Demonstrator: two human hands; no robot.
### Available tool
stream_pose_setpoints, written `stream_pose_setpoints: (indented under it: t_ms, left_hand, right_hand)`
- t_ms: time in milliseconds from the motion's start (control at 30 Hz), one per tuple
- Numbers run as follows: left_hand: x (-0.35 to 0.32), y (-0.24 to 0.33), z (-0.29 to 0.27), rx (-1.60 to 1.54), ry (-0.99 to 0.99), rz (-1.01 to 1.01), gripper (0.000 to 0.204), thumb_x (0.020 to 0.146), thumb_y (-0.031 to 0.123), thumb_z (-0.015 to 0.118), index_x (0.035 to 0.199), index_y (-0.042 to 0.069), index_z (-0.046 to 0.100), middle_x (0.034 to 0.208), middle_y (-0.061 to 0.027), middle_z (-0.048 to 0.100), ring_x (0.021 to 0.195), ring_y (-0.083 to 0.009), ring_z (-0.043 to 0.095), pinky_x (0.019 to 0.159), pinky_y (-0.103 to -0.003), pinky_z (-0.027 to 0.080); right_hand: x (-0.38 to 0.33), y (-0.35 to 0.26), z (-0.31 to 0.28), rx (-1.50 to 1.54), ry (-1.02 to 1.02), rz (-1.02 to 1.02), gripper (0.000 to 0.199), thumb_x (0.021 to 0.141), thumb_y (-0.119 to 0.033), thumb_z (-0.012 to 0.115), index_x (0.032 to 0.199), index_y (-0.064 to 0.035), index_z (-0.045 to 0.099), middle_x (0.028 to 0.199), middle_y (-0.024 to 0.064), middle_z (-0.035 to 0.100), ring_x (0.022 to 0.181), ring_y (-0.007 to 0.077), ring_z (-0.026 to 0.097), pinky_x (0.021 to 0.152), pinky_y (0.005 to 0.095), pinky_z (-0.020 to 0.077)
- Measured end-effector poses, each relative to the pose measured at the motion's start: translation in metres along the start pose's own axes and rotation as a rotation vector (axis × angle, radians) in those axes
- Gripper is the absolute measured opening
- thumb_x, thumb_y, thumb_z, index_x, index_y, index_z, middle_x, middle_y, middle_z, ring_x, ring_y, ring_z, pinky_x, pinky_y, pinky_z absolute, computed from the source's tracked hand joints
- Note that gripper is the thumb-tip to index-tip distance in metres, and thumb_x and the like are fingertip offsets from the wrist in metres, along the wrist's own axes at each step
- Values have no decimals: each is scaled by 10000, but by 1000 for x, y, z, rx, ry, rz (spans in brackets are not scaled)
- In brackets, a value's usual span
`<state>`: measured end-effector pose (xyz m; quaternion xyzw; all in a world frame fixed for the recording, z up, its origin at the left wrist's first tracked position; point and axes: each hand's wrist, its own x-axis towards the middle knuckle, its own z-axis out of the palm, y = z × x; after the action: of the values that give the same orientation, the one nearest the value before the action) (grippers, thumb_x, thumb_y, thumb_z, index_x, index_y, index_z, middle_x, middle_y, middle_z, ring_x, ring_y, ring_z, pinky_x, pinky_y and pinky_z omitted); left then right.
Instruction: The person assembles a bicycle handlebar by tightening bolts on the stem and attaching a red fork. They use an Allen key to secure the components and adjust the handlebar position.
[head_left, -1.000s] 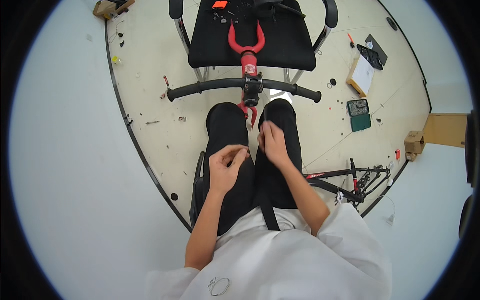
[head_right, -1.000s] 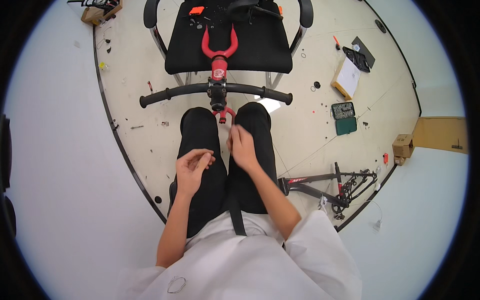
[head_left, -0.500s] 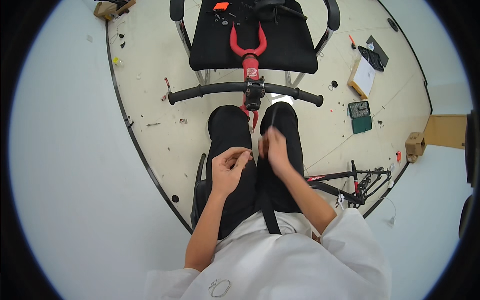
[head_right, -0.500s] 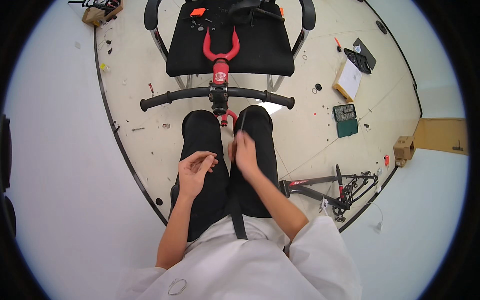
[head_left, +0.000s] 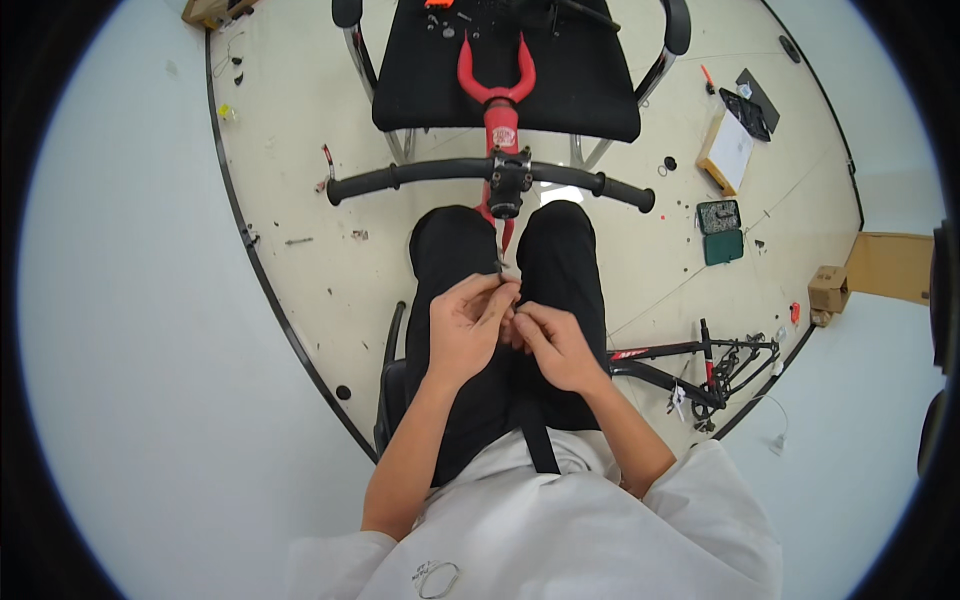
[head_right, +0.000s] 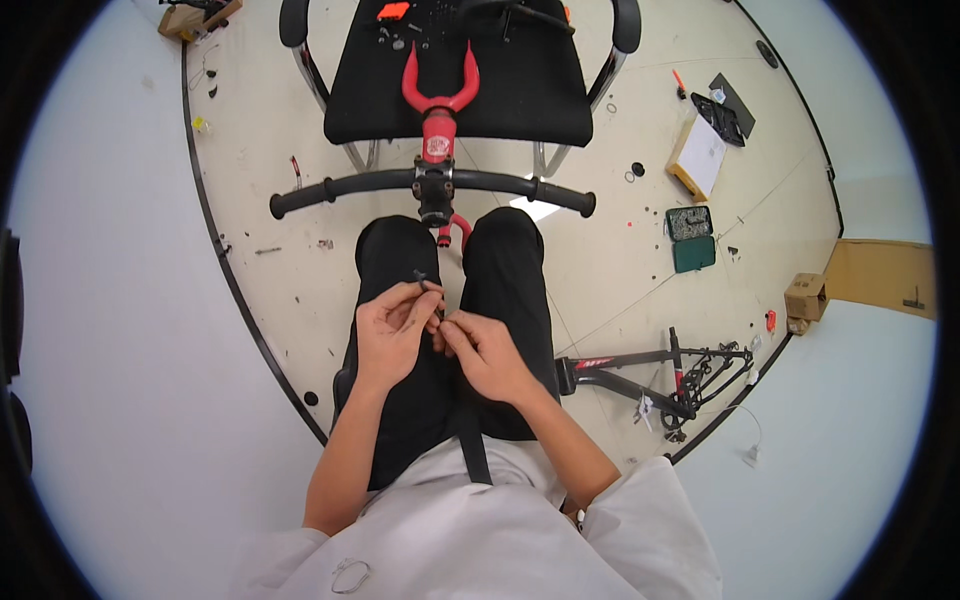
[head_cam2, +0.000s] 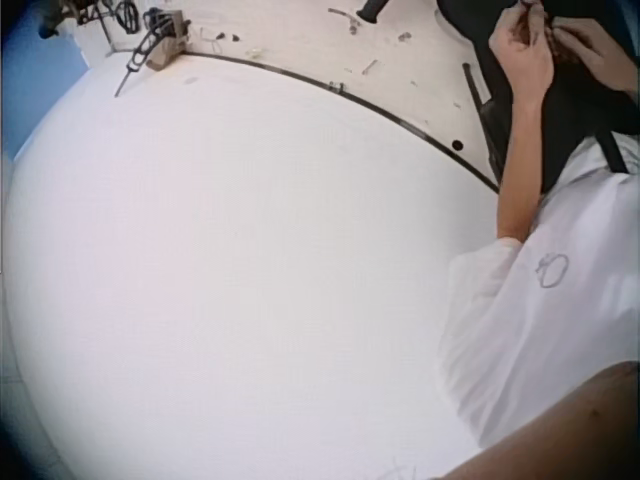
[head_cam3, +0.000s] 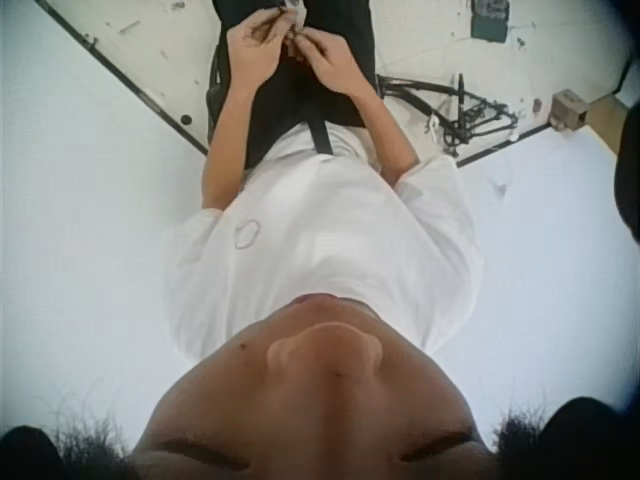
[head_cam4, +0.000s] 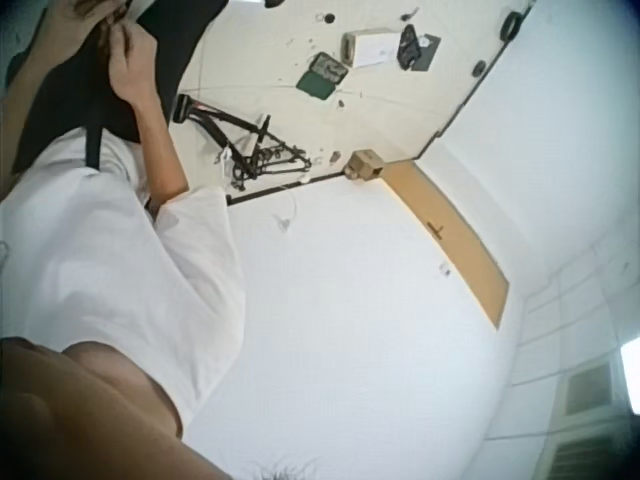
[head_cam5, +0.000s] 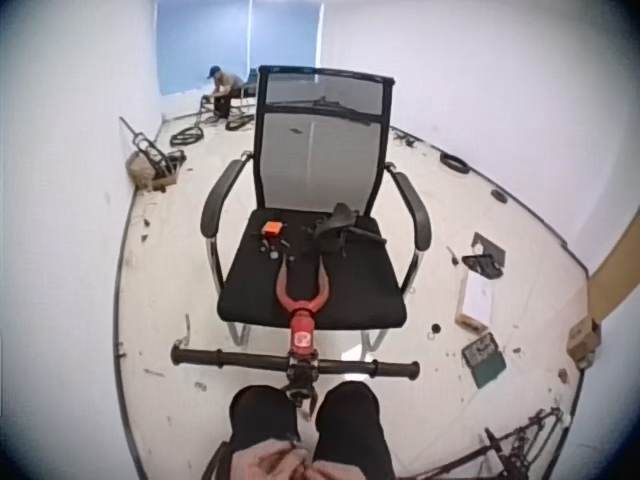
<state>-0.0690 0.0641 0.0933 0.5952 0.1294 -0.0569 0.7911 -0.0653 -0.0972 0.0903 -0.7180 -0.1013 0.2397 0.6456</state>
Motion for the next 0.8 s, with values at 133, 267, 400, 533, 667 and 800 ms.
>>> stream_pose_setpoints:
  t_ms: [133, 267, 400, 533, 667, 800]
  left_hand:
    - [22, 23, 7, 110, -68, 184, 116, 911, -19, 687, 1011, -71, 713, 902, -67, 666, 770, -100, 641, 649, -223, 517]
    - [82, 85, 20, 378, -115, 509, 227, 871, 52, 764, 1062, -60, 715, 955, -108, 732, 858, -149, 699, 775, -261, 569]
    - [152, 141, 17, 521, -297, 582, 298, 888, 156, 760, 1125, -21, 721, 983, -100, 751, 895, -160, 718, 870, -288, 571]
    - [188, 134, 10, 534, -342, 449, 263, 900, 131, 740, 1104, -33, 718, 982, -107, 746, 891, -164, 714, 849, -288, 568]
    - [190, 123, 5, 617, -310, 520, 273, 901, 169, 747, 1118, 4, 733, 979, -97, 749, 899, -166, 721, 860, -288, 571]
    - [190, 123, 7, 615, -314, 446, 282, 898, 163, 749, 1125, -4, 728, 981, -98, 748, 906, -168, 722, 856, -289, 570]
  right_hand:
    - [23, -28, -20, -303, 149, -256, 103, 889, -4, 651, 980, 21, 693, 789, 113, 621, 650, 173, 583, 601, 294, 469]
    - [82, -76, -52, -382, 248, -429, 115, 872, -24, 683, 976, 21, 704, 795, 97, 704, 657, 139, 648, 621, 270, 497]
    - [149, -107, -90, -429, 173, -533, 182, 886, -63, 693, 1040, 31, 717, 844, 94, 748, 755, 144, 719, 737, 259, 559]
    - [165, -101, -98, -468, 146, -437, 191, 886, -82, 693, 1030, 37, 732, 845, 101, 750, 771, 162, 729, 750, 265, 565]
    - [165, -85, -93, -436, 185, -436, 206, 876, -107, 701, 1010, 46, 735, 826, 110, 746, 760, 160, 727, 730, 269, 559]
    - [164, -85, -94, -484, 220, -420, 196, 877, -88, 697, 1013, 48, 731, 833, 111, 749, 769, 164, 731, 747, 272, 561]
